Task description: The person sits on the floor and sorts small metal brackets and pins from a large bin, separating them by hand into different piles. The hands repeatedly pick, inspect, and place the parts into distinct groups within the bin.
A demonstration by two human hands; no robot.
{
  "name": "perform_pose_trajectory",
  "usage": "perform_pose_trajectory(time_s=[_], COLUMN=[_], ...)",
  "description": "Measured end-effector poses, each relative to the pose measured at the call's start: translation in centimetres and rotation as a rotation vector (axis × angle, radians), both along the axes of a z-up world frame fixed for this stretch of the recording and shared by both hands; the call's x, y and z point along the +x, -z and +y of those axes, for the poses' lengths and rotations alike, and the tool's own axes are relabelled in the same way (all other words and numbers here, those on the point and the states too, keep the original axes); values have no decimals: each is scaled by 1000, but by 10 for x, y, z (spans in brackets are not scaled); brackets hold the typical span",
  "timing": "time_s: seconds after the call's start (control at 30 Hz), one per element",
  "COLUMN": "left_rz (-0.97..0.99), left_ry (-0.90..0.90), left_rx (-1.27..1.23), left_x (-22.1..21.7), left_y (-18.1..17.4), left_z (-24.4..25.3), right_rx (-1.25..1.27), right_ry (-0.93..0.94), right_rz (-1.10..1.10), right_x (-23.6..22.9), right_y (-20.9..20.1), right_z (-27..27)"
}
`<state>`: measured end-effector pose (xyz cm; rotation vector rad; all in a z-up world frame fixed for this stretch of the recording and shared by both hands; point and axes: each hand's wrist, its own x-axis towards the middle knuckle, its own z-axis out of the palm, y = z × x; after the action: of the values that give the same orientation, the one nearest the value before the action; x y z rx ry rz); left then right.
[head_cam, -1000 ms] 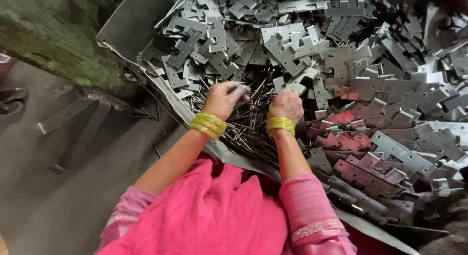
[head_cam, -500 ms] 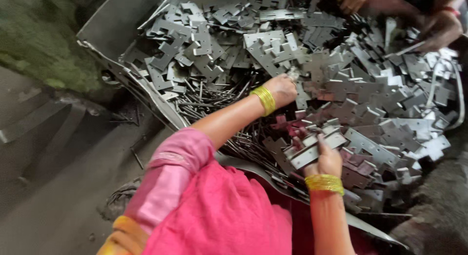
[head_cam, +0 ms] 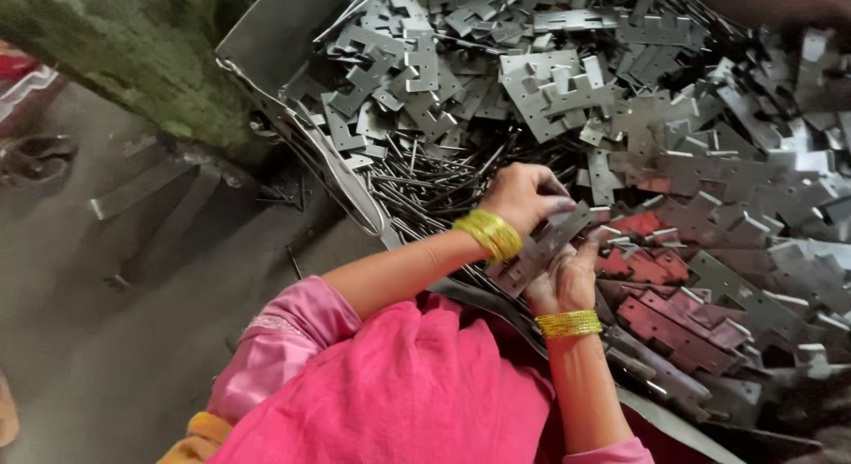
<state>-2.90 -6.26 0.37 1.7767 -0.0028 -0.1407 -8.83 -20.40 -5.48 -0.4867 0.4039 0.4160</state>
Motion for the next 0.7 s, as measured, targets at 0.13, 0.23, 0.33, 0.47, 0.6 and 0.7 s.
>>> perform_pose_trajectory(time_s=[0.13, 0.23, 0.33, 0.47, 0.6, 0.7], left_rz=[-676, -587, 76, -115, -277, 2], left_ry=[-293, -350, 5, 335, 838, 904], left_rx=[443, 455, 124, 61, 461, 278], left_x=[-10, -35, -43, -10, 47, 77], left_y=[30, 44, 43, 33, 33, 41], left_z=[5, 18, 26, 43, 28, -17], right_rx=[-161, -446, -207, -840, -1371, -1487], right_ry=[41, 22, -20, -27, -491, -484], right_rz=[-55, -138, -242, -222, -619, -655], right_x=[7, 15, 28, 34, 30, 8], right_y=[31, 51, 47, 9, -33, -41], right_z=[2, 1, -1, -23, -85, -115])
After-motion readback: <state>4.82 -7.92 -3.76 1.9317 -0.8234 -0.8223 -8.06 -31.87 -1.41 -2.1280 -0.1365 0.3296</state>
